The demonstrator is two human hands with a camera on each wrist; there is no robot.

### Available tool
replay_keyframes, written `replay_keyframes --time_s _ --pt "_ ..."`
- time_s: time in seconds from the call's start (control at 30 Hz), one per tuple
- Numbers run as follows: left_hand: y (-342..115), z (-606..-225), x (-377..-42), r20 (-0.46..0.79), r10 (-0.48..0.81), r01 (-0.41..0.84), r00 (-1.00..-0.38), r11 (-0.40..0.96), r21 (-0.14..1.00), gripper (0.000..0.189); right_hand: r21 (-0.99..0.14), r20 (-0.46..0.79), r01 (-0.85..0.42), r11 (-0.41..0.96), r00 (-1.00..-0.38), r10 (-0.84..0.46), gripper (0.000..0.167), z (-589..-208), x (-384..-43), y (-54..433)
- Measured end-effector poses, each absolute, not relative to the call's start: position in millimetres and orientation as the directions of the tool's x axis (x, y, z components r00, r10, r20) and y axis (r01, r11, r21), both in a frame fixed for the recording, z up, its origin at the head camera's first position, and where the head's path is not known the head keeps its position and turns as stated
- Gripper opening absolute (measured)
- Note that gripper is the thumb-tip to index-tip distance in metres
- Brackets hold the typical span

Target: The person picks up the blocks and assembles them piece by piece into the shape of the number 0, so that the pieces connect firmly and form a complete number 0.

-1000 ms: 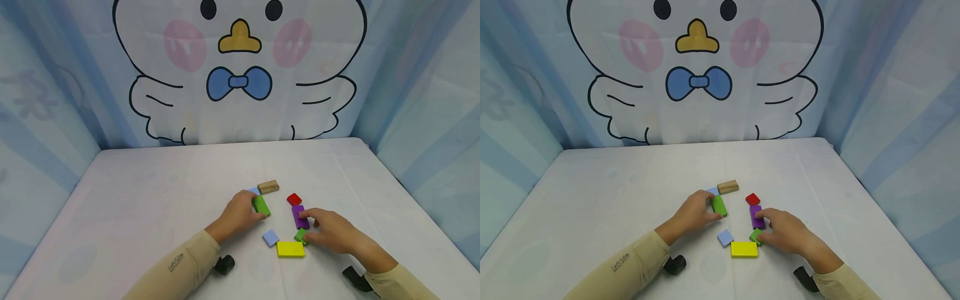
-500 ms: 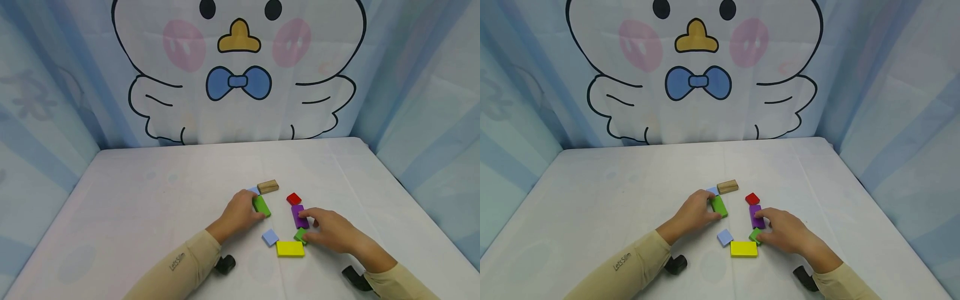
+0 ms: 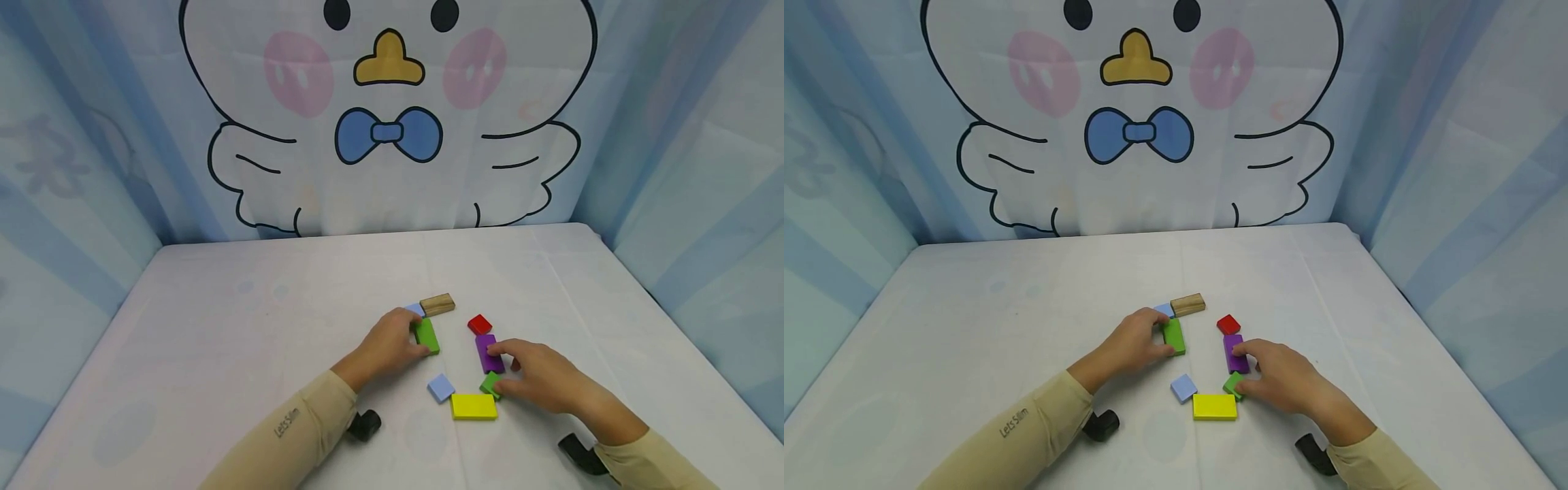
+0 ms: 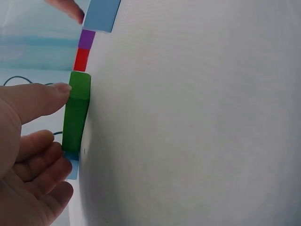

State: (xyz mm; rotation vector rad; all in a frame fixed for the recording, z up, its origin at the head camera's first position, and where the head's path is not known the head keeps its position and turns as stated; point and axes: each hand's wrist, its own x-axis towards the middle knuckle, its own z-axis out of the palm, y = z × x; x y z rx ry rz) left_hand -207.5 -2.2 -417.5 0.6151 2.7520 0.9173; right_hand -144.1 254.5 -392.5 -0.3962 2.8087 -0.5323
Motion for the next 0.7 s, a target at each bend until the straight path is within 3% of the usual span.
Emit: replay_keyframes --time_s 0.7 --pt "0.0 -414.1 -205.5 -0.099 0.504 0.366 -0.858 0.735 0.571 0.05 -0.394 -0.207 -0.2 0.897 -0.932 -0.299 0.055 -391.1 -144.5 253.7"
